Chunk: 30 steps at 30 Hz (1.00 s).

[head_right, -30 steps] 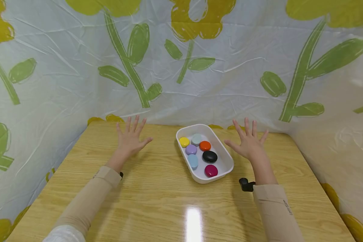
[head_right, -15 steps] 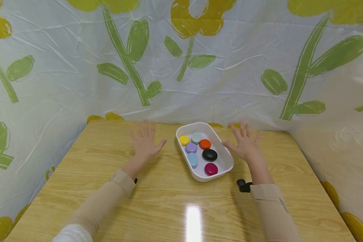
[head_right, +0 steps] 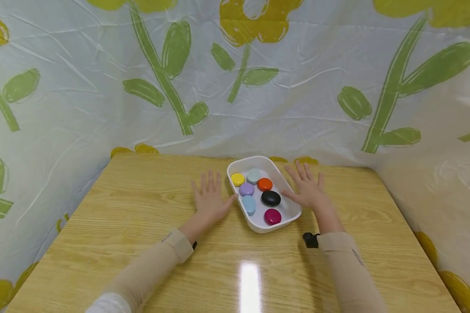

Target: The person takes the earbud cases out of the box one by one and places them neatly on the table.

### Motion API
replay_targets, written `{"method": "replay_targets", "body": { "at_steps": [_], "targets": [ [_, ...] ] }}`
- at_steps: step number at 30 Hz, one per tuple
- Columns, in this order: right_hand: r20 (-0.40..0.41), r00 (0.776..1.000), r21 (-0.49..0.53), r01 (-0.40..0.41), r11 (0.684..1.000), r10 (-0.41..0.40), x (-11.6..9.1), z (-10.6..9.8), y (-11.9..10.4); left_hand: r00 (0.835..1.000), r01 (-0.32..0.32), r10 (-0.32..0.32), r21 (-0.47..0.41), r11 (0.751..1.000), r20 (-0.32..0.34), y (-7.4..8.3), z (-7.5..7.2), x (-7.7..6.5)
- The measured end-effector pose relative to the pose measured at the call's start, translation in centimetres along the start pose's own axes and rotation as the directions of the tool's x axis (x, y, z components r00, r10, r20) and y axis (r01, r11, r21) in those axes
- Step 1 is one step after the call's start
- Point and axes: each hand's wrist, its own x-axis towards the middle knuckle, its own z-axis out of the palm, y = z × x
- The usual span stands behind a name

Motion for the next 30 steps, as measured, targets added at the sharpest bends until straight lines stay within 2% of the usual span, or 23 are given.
{"method": "replay_targets", "body": {
  "at_steps": [8, 13, 19, 25, 30],
  "targets": [
    [0.044, 0.999, -0.017, 0.023, 1.0, -0.022, 0.8, 0.4, -0.2, 1.0, 0.002, -0.003, -0.079, 0.997, -0.013, 2.1, 1.0, -0.7],
    [0.049, 0.998, -0.028, 0.046, 0.999, -0.045, 1.5, 0.9, 0.0, 0.999, 0.042, -0.042, -0.151, 0.988, 0.008, 3.5, 1.4, -0.7],
    [0.052, 0.998, -0.057, 0.051, 0.997, -0.048, 2.1, 1.8, 0.1, 0.99, 0.127, -0.116, -0.148, 0.981, 0.079, 5.1, 1.3, -0.5],
    [0.087, 0.996, -0.054, 0.023, 0.998, -0.018, 2.6, 2.0, 0.3, 0.985, 0.162, -0.151, -0.146, 0.976, 0.084, 5.8, 1.3, -0.5],
    [0.117, 0.993, -0.06, 0.016, 0.998, -0.008, 2.6, 2.0, 0.3, 0.979, 0.184, -0.166, -0.159, 0.97, 0.118, 6.0, 1.3, -0.7]
  ]
}}
